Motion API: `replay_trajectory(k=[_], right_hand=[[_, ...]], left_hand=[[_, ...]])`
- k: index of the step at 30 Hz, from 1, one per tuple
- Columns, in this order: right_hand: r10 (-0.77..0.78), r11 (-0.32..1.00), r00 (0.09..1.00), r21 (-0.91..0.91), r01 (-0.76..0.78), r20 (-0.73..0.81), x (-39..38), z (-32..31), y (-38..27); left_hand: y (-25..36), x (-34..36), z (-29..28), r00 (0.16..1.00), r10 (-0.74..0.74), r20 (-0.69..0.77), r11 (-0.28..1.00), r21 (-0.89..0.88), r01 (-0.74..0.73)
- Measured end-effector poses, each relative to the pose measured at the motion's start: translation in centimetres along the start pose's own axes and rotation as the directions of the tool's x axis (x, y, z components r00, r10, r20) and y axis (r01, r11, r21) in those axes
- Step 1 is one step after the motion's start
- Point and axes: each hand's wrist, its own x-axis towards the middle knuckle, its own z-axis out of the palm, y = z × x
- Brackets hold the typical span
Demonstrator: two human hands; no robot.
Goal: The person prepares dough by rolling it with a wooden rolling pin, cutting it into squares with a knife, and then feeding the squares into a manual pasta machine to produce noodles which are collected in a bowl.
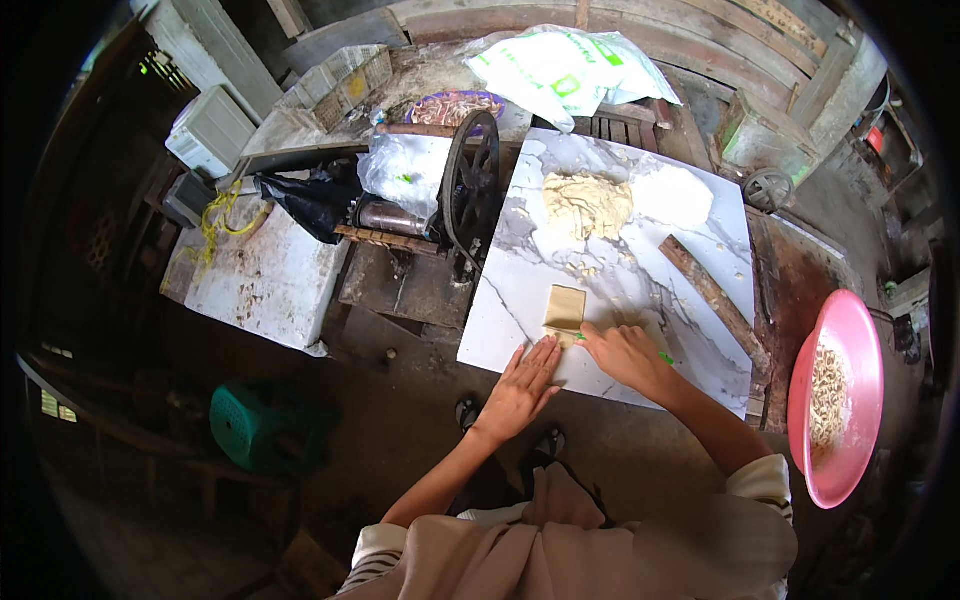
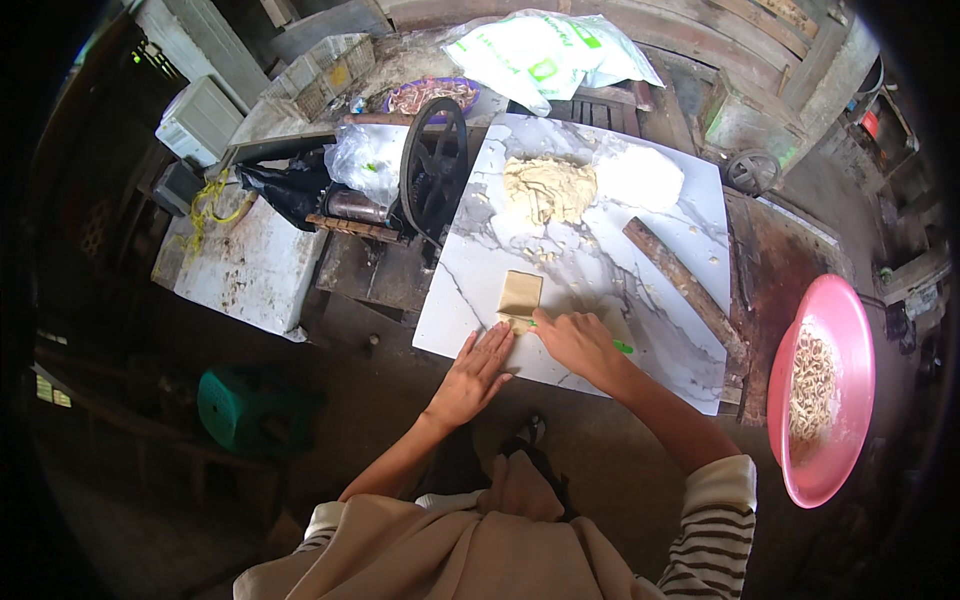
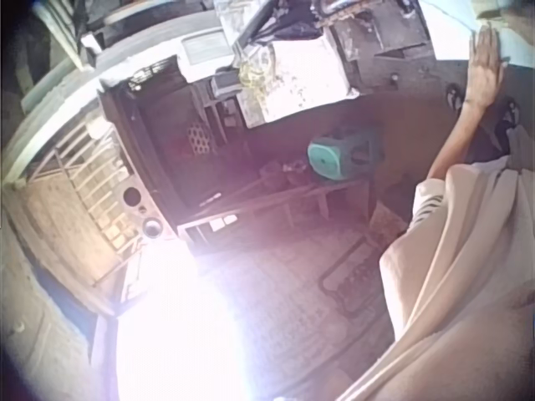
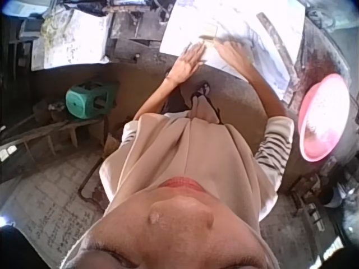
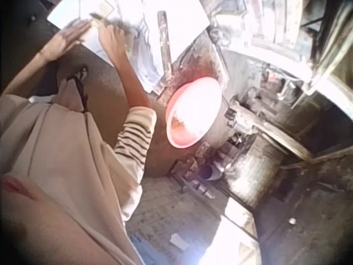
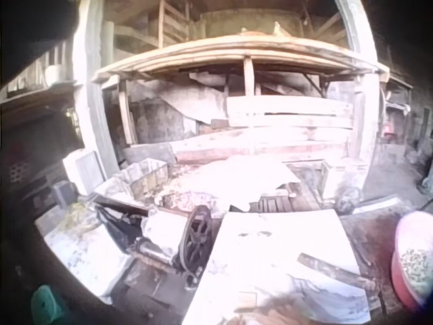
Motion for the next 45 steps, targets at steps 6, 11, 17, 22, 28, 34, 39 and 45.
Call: replay_trajectory(k=[6,11,17,22,28,34,39,45], right_hand=[[0.007,1.000,1.000,-0.021,-0.007,0.000,0.2,0.6,0.1],[0.023,0.998,0.999,-0.061,-0.025,-0.027,0.5,0.9,0.1],[0.045,0.996,0.999,-0.075,-0.047,-0.025,0.3,1.2,0.4],[0.054,0.996,0.998,-0.072,-0.056,-0.030,-1.5,1.1,1.3],[0.146,0.986,0.987,-0.094,-0.140,0.062,-3.8,0.5,3.0],[0.202,0.971,0.979,-0.130,-0.202,-0.018,-6.7,0.1,5.9],[0.248,0.950,0.926,-0.114,-0.289,-0.283,-5.0,1.6,8.0],[0.305,0.904,0.905,-0.210,-0.373,-0.297,-1.0,2.5,8.6]], left_hand=[[-0.3,0.9,-0.2,0.985,-0.013,-0.174,0.993,-0.115,-0.007],[-0.5,2.5,0.2,0.955,-0.110,-0.275,0.991,-0.107,0.083],[-0.4,3.7,0.9,0.923,-0.155,-0.351,0.987,-0.014,0.161],[-0.4,3.9,1.1,0.908,-0.158,-0.388,0.985,0.000,0.171],[-0.6,3.9,1.1,0.910,-0.126,-0.396,0.989,0.021,0.146],[-1.9,4.6,0.7,0.940,0.023,-0.340,0.996,0.093,0.009],[-2.5,5.6,-0.1,0.929,0.102,-0.356,0.993,0.090,-0.074],[-1.9,8.2,-1.6,0.908,-0.293,-0.300,0.892,-0.428,0.146]])
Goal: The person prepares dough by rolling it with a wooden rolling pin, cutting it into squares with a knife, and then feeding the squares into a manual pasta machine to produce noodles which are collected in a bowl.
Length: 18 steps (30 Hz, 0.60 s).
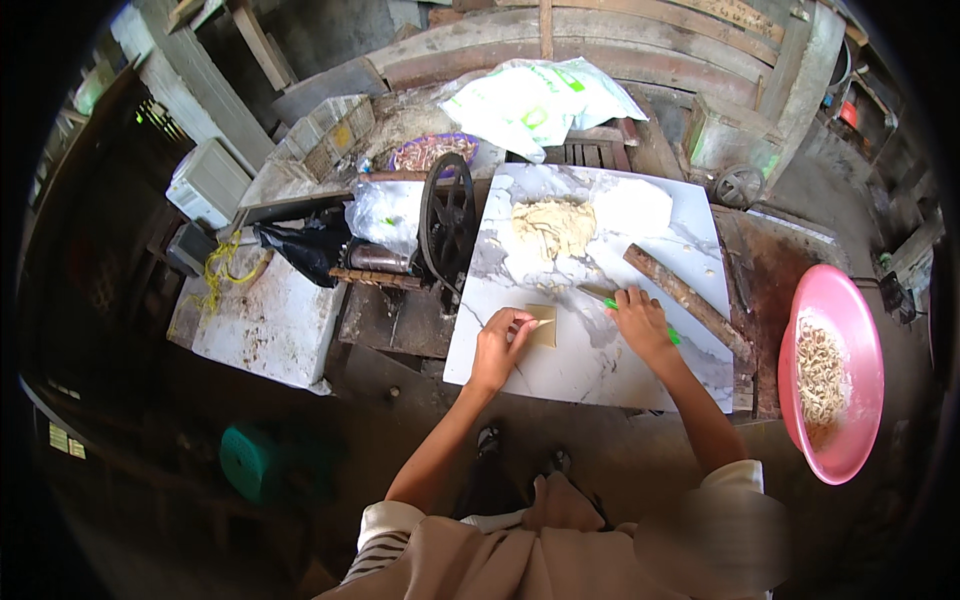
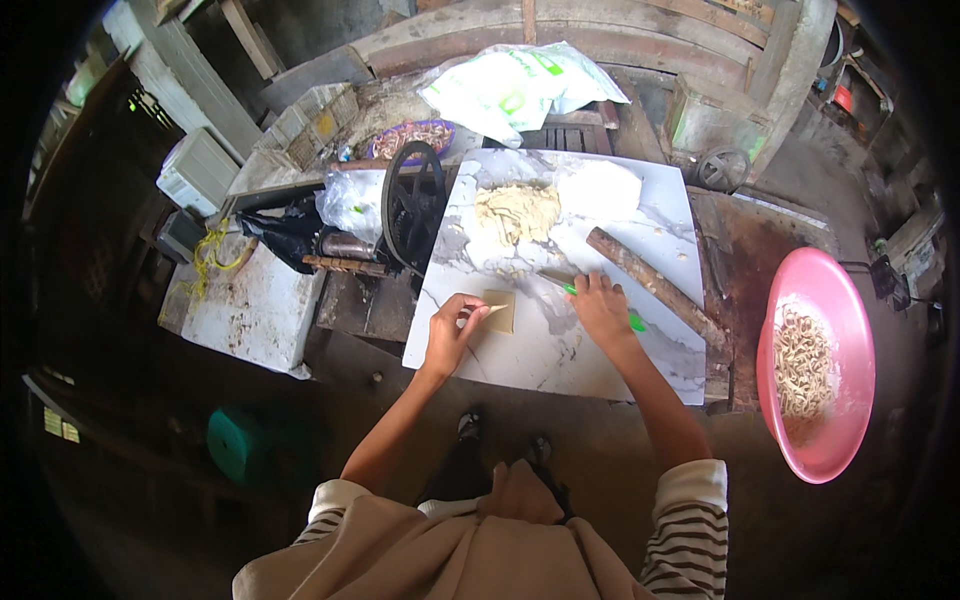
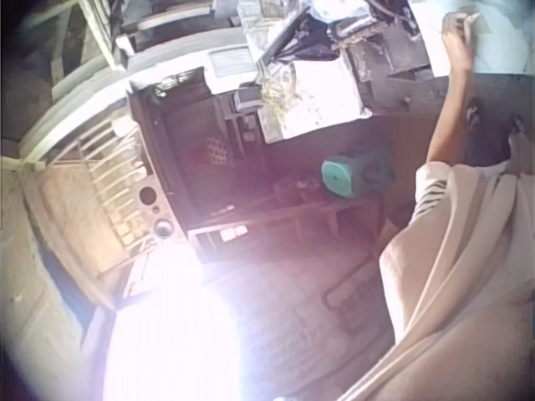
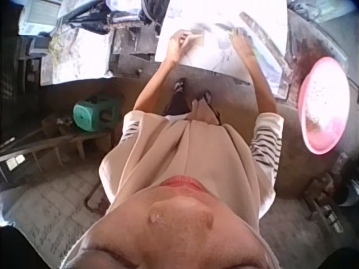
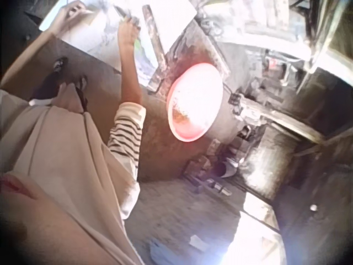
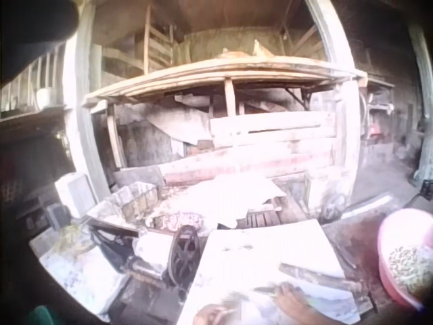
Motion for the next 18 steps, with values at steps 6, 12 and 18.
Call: replay_trajectory(k=[6,12,18], right_hand=[[0.020,0.986,0.984,0.169,0.011,-0.180,3.6,-2.5,-3.2],[0.124,0.914,0.939,0.405,0.019,-0.322,8.3,-2.6,-8.6],[0.224,0.955,0.903,0.266,-0.129,-0.367,10.4,0.3,-10.9]], left_hand=[[0.2,6.3,0.4,0.999,-0.039,0.004,0.994,-0.106,0.039],[-2.0,13.8,1.3,0.996,0.086,-0.020,0.994,-0.066,-0.087],[-5.0,15.1,1.5,0.975,0.212,0.063,0.977,0.005,-0.213]])
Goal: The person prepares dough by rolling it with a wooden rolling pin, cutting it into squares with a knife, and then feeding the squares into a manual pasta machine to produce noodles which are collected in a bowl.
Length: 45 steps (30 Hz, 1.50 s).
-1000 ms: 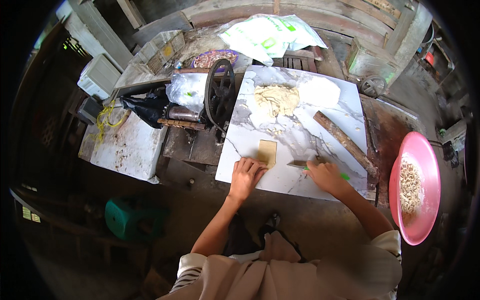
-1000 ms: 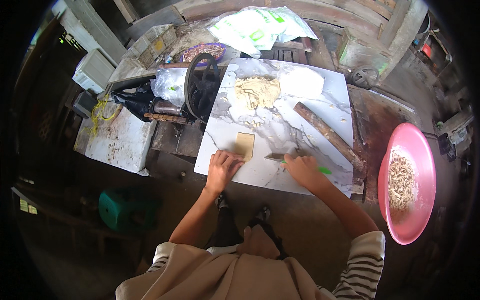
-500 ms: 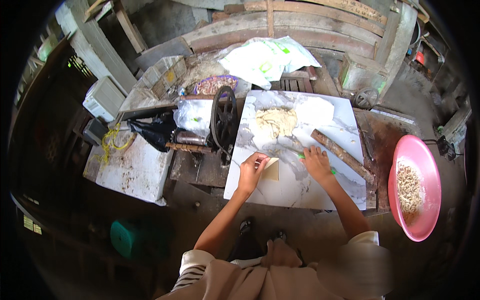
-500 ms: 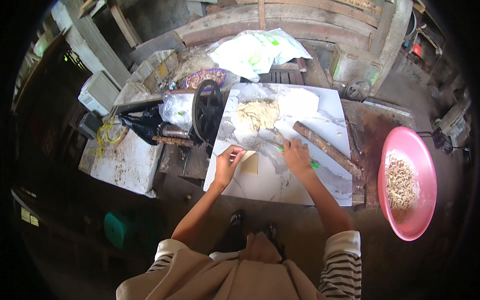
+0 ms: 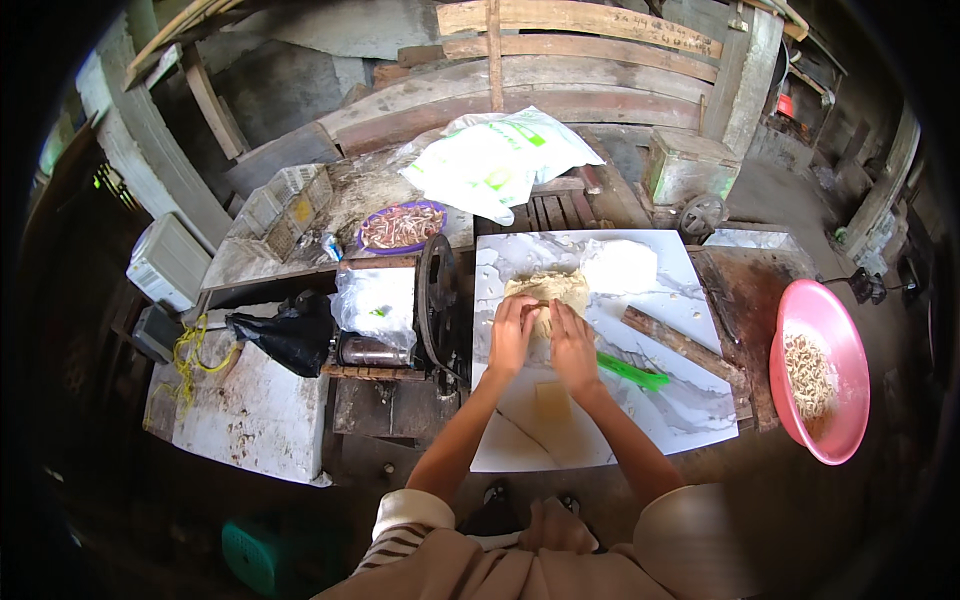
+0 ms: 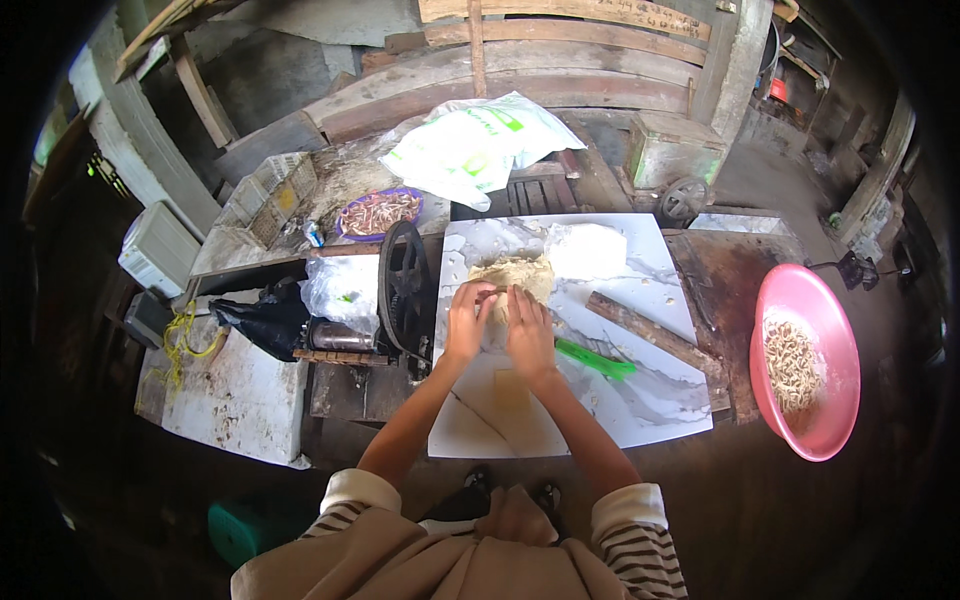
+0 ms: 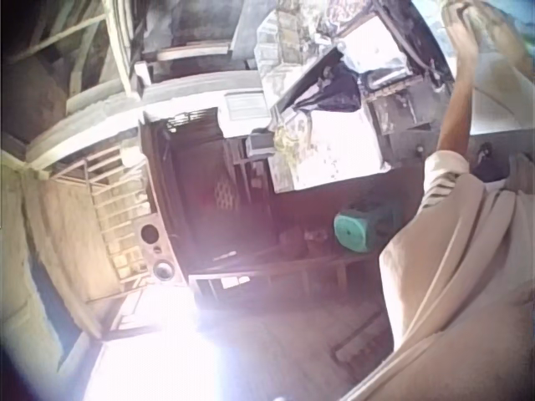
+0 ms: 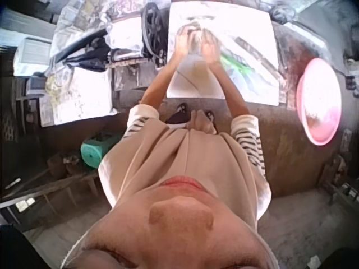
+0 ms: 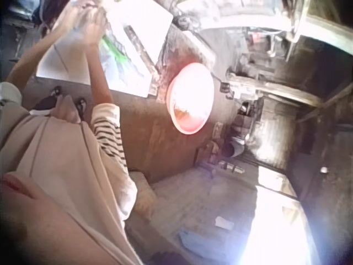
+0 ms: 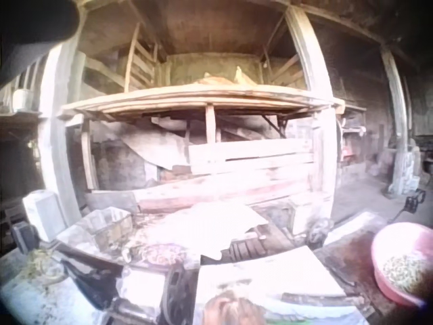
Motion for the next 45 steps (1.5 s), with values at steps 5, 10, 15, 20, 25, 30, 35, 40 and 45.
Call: replay_trajectory(k=[5,10,15,20,25,30,35,40,45], right_hand=[[0.000,0.984,0.998,-0.180,0.011,0.065,-0.9,1.6,-0.7],[0.073,0.952,0.995,-0.301,-0.048,0.072,-0.5,2.3,-0.9],[0.150,0.968,0.978,-0.222,-0.115,0.146,-0.4,1.8,-1.1],[0.183,0.981,0.983,0.052,-0.184,0.028,-3.7,-0.9,-0.3],[0.203,0.972,0.964,0.086,-0.220,0.169,-8.7,-3.1,-0.7],[0.072,0.997,0.993,0.007,-0.073,0.090,-10.3,-3.8,-1.7],[0.057,0.998,0.998,-0.013,-0.057,0.033,-9.8,-3.4,-1.6],[0.041,0.997,0.997,0.066,-0.044,0.059,-8.8,-3.0,-0.8],[0.003,0.996,0.997,0.090,-0.010,0.081,-8.4,-2.9,-0.5]], left_hand=[[-0.8,-3.0,-0.3,0.909,0.239,0.343,0.911,0.246,-0.332],[-1.1,-2.8,-0.3,0.889,0.238,0.391,0.876,0.308,-0.370],[-0.7,-2.3,-0.6,0.885,0.205,0.417,0.879,0.319,-0.354],[-0.1,-5.0,-2.1,0.928,0.220,0.302,0.954,0.130,-0.269],[0.3,-9.4,-4.0,0.908,0.176,0.380,0.966,0.113,-0.234],[1.0,-11.1,-3.4,0.905,0.200,0.376,0.943,0.178,-0.282],[0.8,-10.8,-2.1,0.938,0.127,0.322,0.972,0.147,-0.182],[-0.3,-9.5,-1.3,0.940,0.122,0.318,0.980,0.113,-0.165],[-1.0,-8.5,-0.9,0.922,0.146,0.358,0.989,-0.019,-0.149]])
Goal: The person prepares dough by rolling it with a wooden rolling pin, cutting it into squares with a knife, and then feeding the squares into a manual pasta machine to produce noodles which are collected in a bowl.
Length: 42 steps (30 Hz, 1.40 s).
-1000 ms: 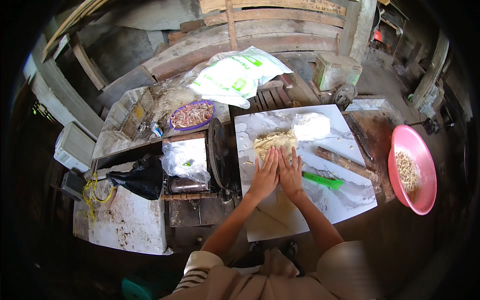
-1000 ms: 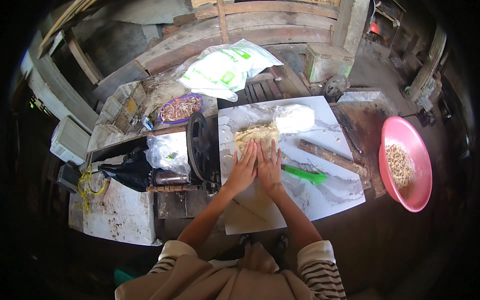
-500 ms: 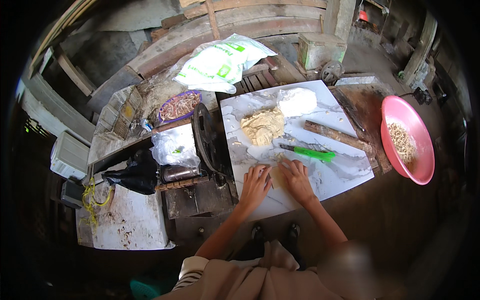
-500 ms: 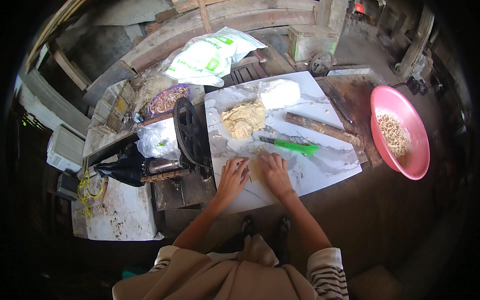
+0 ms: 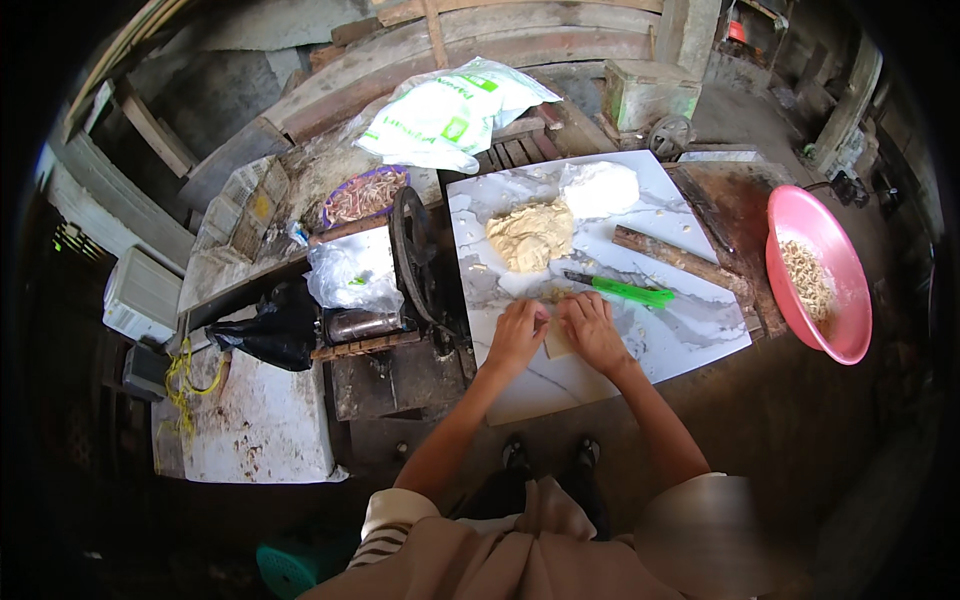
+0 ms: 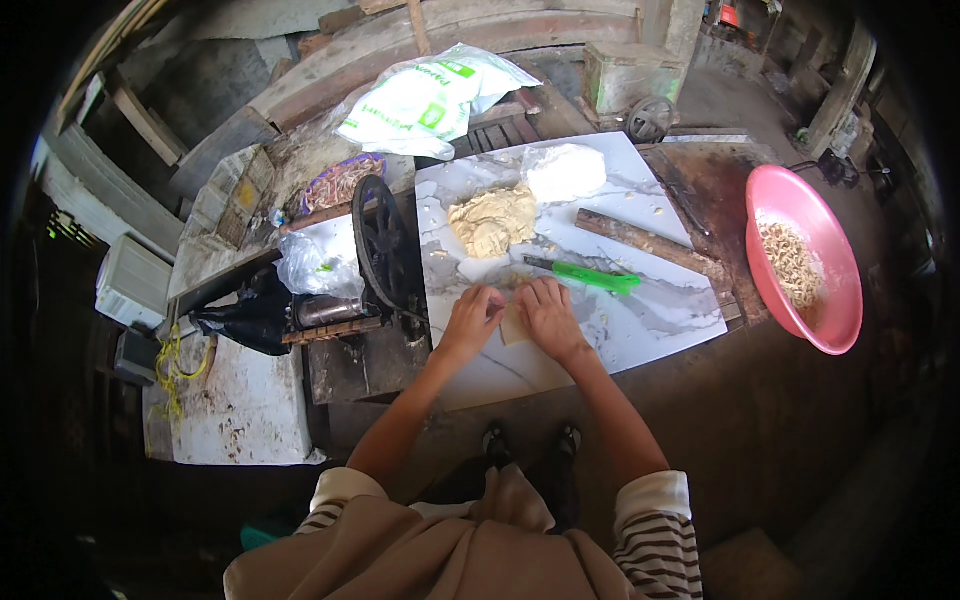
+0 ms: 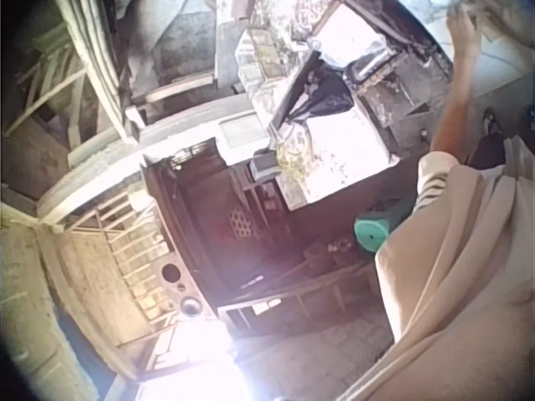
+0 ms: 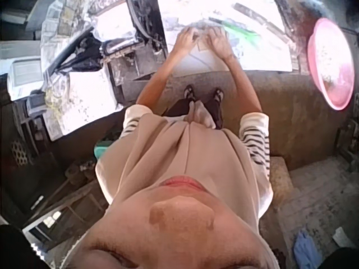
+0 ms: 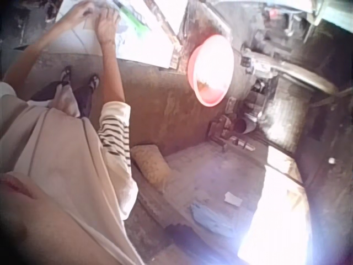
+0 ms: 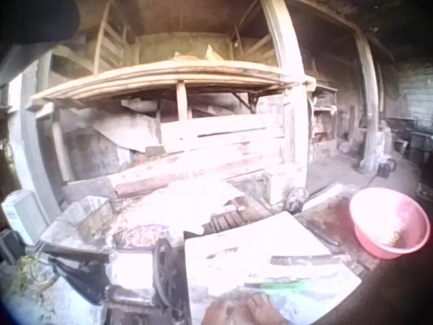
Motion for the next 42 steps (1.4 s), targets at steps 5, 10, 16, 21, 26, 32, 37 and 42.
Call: replay_trajectory(k=[5,10,16,21,26,32,37,42], right_hand=[[-0.055,0.998,0.998,-0.021,0.056,0.028,-0.5,0.0,-0.1],[-0.047,0.998,0.999,0.036,0.046,0.023,-0.4,0.2,0.1],[-0.030,0.982,0.998,0.187,0.020,0.051,0.4,0.0,0.4],[-0.156,0.950,0.987,0.280,0.141,0.033,0.8,-0.5,1.3],[-0.176,0.959,0.984,0.232,0.161,0.043,0.6,-1.3,1.2],[-0.174,0.968,0.978,0.202,0.149,0.114,0.2,-3.7,0.1],[-0.095,0.944,0.989,0.326,0.055,0.110,0.1,-6.6,-0.8],[0.195,0.807,0.977,0.552,-0.208,0.083,-1.6,-10.2,0.2]], left_hand=[[-0.1,0.5,-0.2,0.987,-0.138,0.086,0.928,-0.337,0.159],[0.4,0.3,-0.3,1.000,0.003,-0.004,0.995,0.098,-0.002],[1.2,0.1,-0.8,1.000,0.012,0.016,0.999,0.038,-0.013],[1.7,-0.3,-0.9,1.000,0.001,0.013,0.998,-0.064,0.000],[1.6,-0.7,0.4,0.987,0.014,-0.162,0.987,-0.155,-0.039],[1.9,-2.2,1.2,0.992,-0.057,0.112,0.933,-0.347,0.093],[3.9,-2.2,0.5,0.913,-0.247,0.325,0.776,-0.497,0.388],[8.3,-0.1,-0.2,0.843,-0.245,0.480,0.342,-0.770,0.538]])
